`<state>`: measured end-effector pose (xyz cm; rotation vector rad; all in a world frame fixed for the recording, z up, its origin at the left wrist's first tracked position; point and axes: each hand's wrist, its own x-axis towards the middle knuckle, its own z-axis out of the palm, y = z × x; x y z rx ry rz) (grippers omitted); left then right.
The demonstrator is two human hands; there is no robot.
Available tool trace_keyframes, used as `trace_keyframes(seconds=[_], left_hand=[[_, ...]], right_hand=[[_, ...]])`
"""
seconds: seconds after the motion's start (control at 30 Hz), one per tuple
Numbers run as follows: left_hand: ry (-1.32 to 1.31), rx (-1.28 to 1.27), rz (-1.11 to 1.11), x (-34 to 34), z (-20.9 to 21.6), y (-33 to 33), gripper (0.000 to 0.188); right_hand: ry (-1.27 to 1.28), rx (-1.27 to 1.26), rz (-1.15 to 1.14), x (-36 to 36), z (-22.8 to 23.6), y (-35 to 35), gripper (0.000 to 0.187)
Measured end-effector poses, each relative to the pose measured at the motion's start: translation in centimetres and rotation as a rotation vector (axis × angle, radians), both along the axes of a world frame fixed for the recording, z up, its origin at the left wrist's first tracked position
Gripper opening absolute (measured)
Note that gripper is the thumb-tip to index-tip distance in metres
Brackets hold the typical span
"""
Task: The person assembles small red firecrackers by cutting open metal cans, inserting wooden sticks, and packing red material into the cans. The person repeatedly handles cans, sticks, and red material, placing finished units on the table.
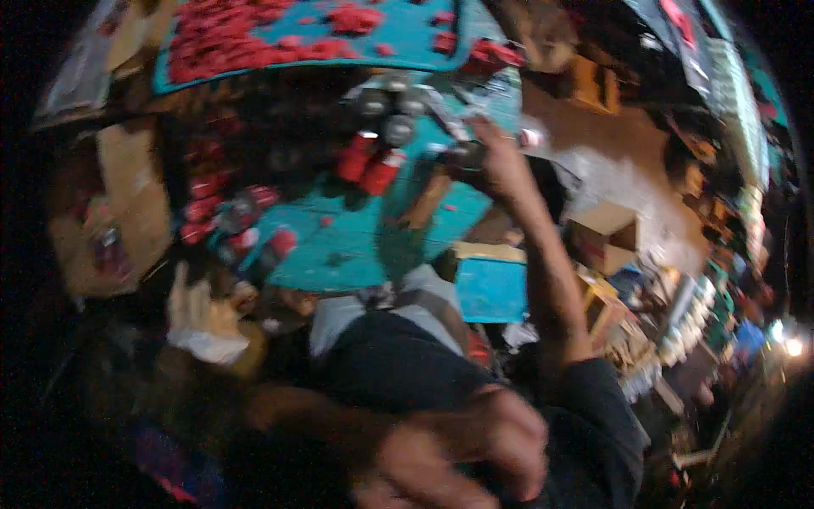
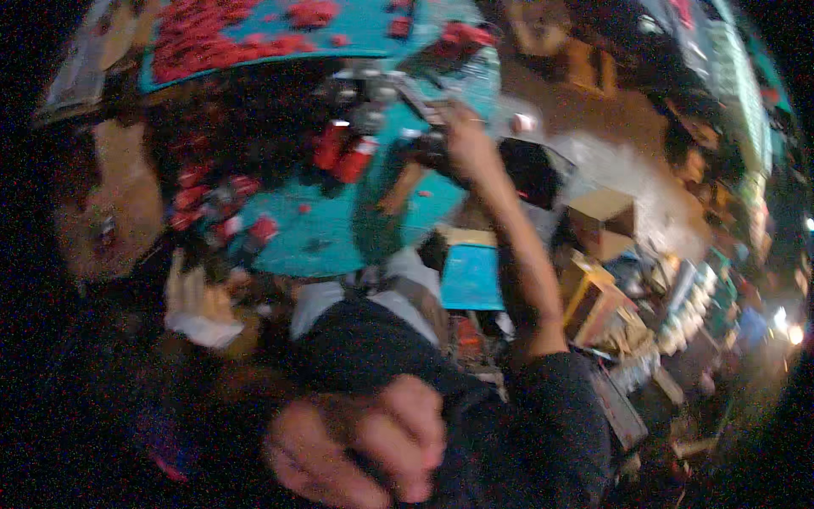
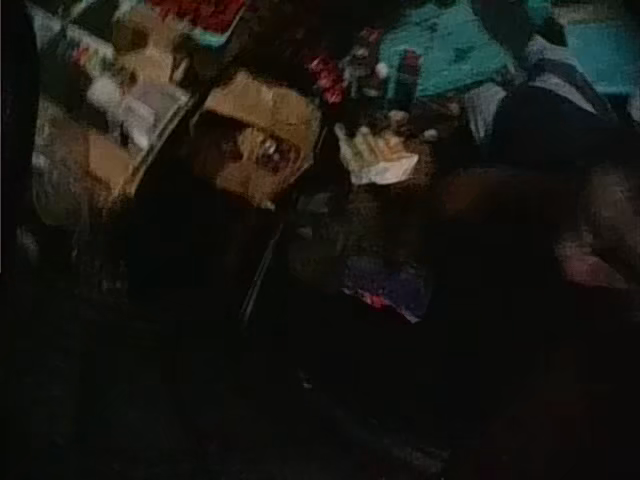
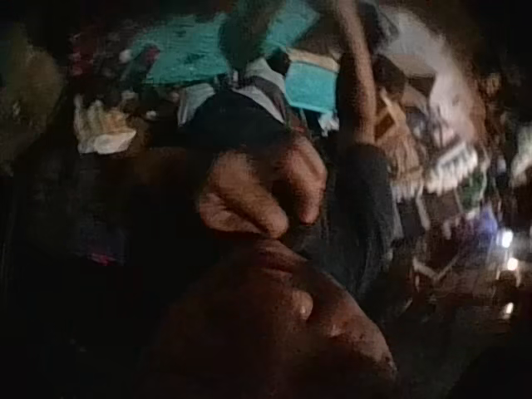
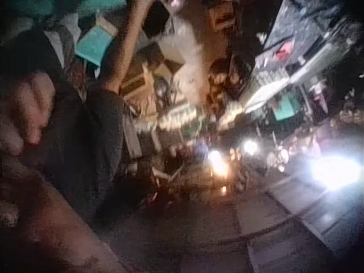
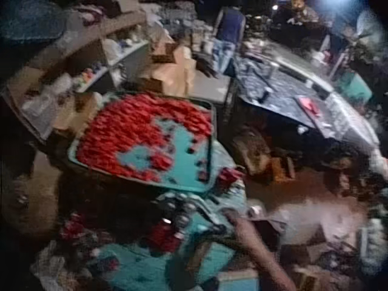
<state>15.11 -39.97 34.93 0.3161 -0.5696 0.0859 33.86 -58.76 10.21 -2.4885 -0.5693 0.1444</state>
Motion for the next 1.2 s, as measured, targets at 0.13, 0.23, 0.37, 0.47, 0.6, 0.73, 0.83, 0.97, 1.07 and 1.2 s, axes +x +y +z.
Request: trace_keyframes(seconds=[0.13, 0.23, 0.37, 0.47, 0.6, 0.73, 0.83, 0.97, 1.07, 1.2], left_hand=[[-0.023, 0.405, -0.117, 1.5, -3.8, 9.8, 0.024], [0.917, 0.74, -0.308, -0.4, -9.7, 10.8, 0.056], [1.259, 0.384, -0.194, -2.1, -20.1, 8.4, 0.061], [1.282, 0.556, 0.065, -4.1, -25.4, 9.5, 0.055], [1.115, 0.834, 0.106, -4.9, -25.5, 12.4, 0.048], [1.041, 1.063, 0.032, -5.3, -23.9, 14.5, 0.054], [0.976, 1.22, 0.084, -7.1, -24.3, 15.6, 0.064], [0.909, 1.317, 0.055, -8.5, -24.7, 16.8, 0.066], [0.826, 1.345, 0.044, -8.8, -24.1, 17.3, 0.065], [0.684, 1.478, -0.053, -7.7, -22.8, 17.8, 0.066]], right_hand=[[0.17, 0.106, 0.063, -1.7, 2.4, 4.1, 0.047], [0.194, 0.533, -0.365, -8.3, 4.8, 4.6, 0.04], [0.336, 0.663, -0.111, -17.4, 3.9, 7.9, 0.056], [0.495, 0.669, -0.354, -19.3, 1.7, 9.1, 0.045], [0.243, 0.26, -0.774, -15.8, -6.6, 6.6, 0.032], [0.165, 0.131, -0.874, -13.0, -8.1, 6.8, 0.036], [0.221, 0.194, -0.904, -10.7, -6.0, 8.0, 0.04], [0.205, 0.09, -0.827, -9.3, -7.2, 8.6, 0.036], [0.202, 0.116, -0.764, -9.1, -8.4, 7.7, 0.032], [0.224, 0.299, -0.786, -9.9, -5.6, 6.5, 0.027]])
